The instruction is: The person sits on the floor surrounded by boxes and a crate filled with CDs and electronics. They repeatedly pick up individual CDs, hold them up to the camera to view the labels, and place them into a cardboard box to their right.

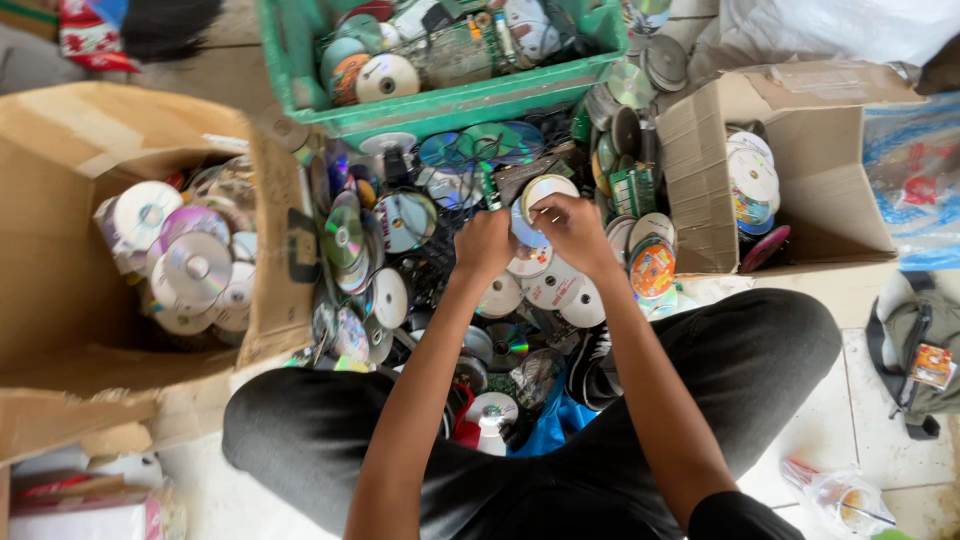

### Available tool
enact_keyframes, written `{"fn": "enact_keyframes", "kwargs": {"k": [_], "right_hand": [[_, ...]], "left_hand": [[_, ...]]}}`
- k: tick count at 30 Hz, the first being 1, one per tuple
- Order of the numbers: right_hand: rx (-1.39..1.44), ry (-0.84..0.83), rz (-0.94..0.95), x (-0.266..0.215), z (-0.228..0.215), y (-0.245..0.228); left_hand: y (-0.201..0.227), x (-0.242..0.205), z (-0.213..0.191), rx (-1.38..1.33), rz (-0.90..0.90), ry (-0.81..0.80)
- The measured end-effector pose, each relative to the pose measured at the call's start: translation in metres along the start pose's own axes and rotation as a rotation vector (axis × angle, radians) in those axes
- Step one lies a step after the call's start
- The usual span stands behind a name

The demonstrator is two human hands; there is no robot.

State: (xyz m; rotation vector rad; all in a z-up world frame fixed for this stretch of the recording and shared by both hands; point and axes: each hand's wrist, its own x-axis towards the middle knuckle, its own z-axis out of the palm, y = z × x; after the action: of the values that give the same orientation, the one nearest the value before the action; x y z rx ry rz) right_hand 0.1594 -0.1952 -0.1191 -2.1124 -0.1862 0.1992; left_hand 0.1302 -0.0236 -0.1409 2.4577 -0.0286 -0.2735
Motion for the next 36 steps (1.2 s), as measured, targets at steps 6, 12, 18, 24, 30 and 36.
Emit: {"fn": "enact_keyframes", "kwargs": {"k": [6, 12, 18, 24, 30, 36], "right_hand": [[-0.068, 0.129, 0.259, -0.010, -0.003, 0.056], [-0.129, 0.229, 0.432, -0.012, -0.001, 0.093], [-0.063, 0.226, 0.427, -0.008, -0.002, 0.106], [-0.007, 0.273, 0.368, -0.005, -0.013, 0.080], [0.130, 0.403, 0.081, -0.019, -0.048, 0.015], [0.296, 0.387, -0.132, -0.059, -0.078, -0.091]], "left_hand": [[-0.028, 0.095, 0.127, 0.355, 0.056, -0.176], [0.020, 0.123, 0.134, 0.547, 0.106, -0.315], [0.027, 0.132, 0.149, 0.653, 0.155, -0.283], [0.038, 0.114, 0.095, 0.444, 0.127, -0.195], [0.064, 0.061, 0.002, 0.070, 0.108, -0.031], [0.098, -0.042, -0.115, -0.440, 0.312, 0.134]]}}
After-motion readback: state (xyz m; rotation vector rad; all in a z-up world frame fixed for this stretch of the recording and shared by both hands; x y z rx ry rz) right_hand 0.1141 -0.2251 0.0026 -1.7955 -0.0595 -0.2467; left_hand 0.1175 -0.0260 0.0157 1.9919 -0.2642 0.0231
